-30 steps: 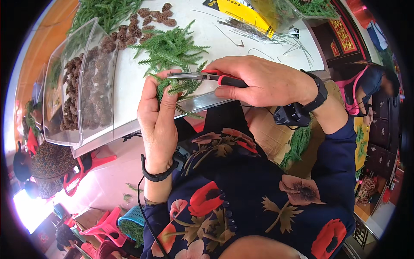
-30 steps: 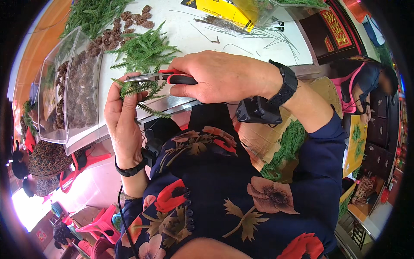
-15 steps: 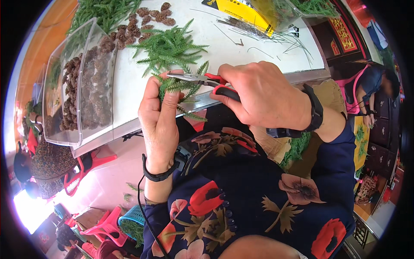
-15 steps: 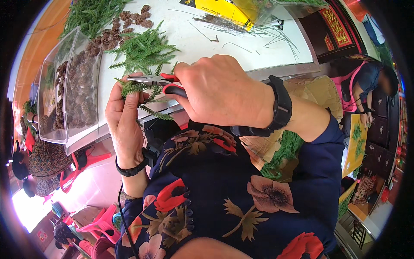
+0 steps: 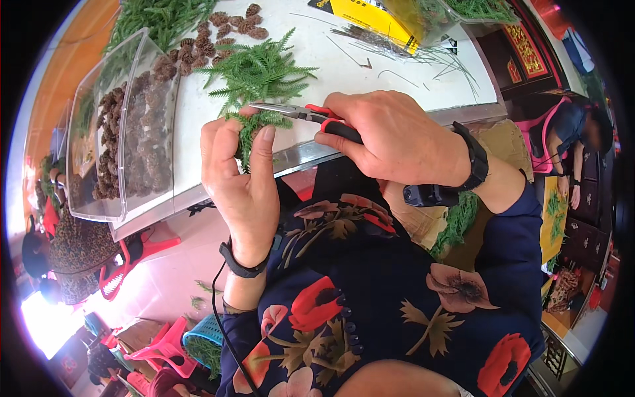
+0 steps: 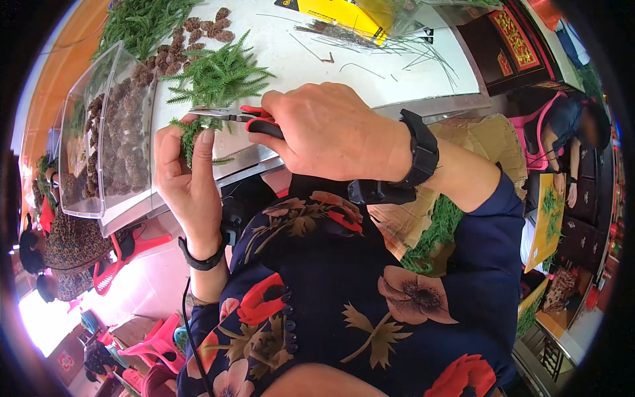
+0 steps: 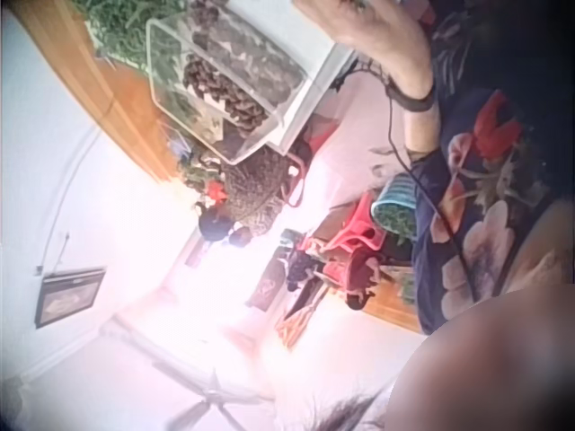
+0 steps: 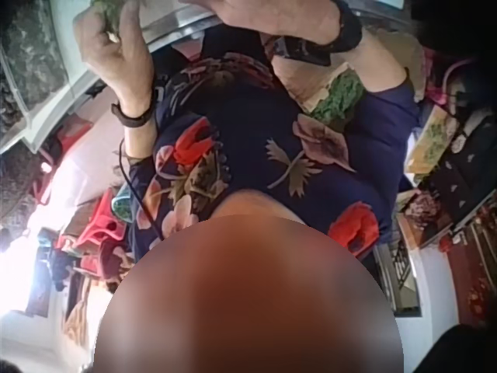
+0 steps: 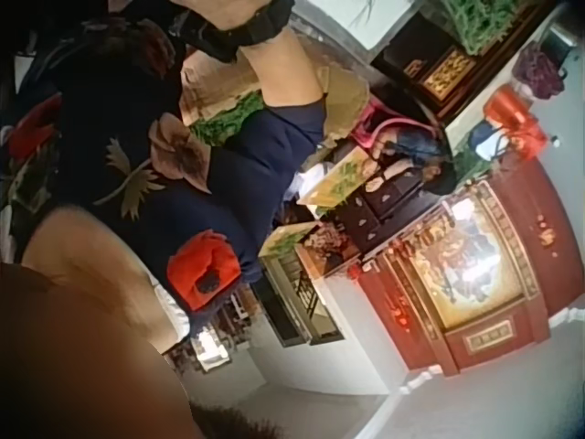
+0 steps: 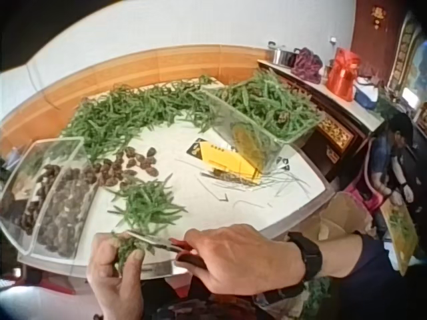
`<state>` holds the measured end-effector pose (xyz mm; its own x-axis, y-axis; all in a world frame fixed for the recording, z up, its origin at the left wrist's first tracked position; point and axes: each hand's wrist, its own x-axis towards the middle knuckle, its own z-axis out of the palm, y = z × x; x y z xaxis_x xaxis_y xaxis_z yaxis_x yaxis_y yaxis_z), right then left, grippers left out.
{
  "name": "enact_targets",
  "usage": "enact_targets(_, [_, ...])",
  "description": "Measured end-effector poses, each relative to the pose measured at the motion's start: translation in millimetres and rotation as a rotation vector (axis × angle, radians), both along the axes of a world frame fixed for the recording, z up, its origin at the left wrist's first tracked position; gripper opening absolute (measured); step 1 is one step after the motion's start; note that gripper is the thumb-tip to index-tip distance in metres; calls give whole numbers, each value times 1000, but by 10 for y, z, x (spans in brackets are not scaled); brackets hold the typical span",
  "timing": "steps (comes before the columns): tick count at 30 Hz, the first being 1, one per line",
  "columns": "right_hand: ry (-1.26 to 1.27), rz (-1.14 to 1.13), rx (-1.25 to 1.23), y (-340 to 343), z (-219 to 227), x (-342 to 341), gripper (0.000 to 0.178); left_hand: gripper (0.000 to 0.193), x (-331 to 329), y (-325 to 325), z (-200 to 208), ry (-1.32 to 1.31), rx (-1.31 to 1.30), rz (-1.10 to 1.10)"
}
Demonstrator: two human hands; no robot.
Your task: The recorder is using pliers to trim small pine branches and attach pine cones to them, likely for decorative purposes.
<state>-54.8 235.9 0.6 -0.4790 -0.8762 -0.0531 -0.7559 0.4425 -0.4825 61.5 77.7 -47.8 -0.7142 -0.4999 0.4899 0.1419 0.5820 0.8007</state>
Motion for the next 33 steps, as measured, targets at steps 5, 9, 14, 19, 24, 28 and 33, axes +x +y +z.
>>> enact_targets(5, [-27, 6, -51, 3, -70, -16, 25, 20, 17, 0, 9, -63, 49, 4])
enact_targets(9, [-5, 8, -202, 19, -171, 50, 25, 23, 38, 13, 17, -25, 266, -32])
enact_targets(14, [0, 18, -26, 18, -79, 87, 26, 26, 101, 45, 29, -59, 368, -18])
enact_targets(19, [24, 13, -70, 53, -167, 164, 27, 28, 179, 51, -37, -9, 359, -1])
enact_targets(24, [-60, 49, -169, 14, -178, 229, 27, 30, 236, 24, -52, 19, 50, 77])
enact_targets(28, [-147, 43, -87, -24, -122, 289, 28, 33, 312, 91, 8, -36, -142, 153])
enact_targets(33, [-96, 17, -42, -5, -94, 354, 29, 32, 373, 144, -3, -33, -286, 258])
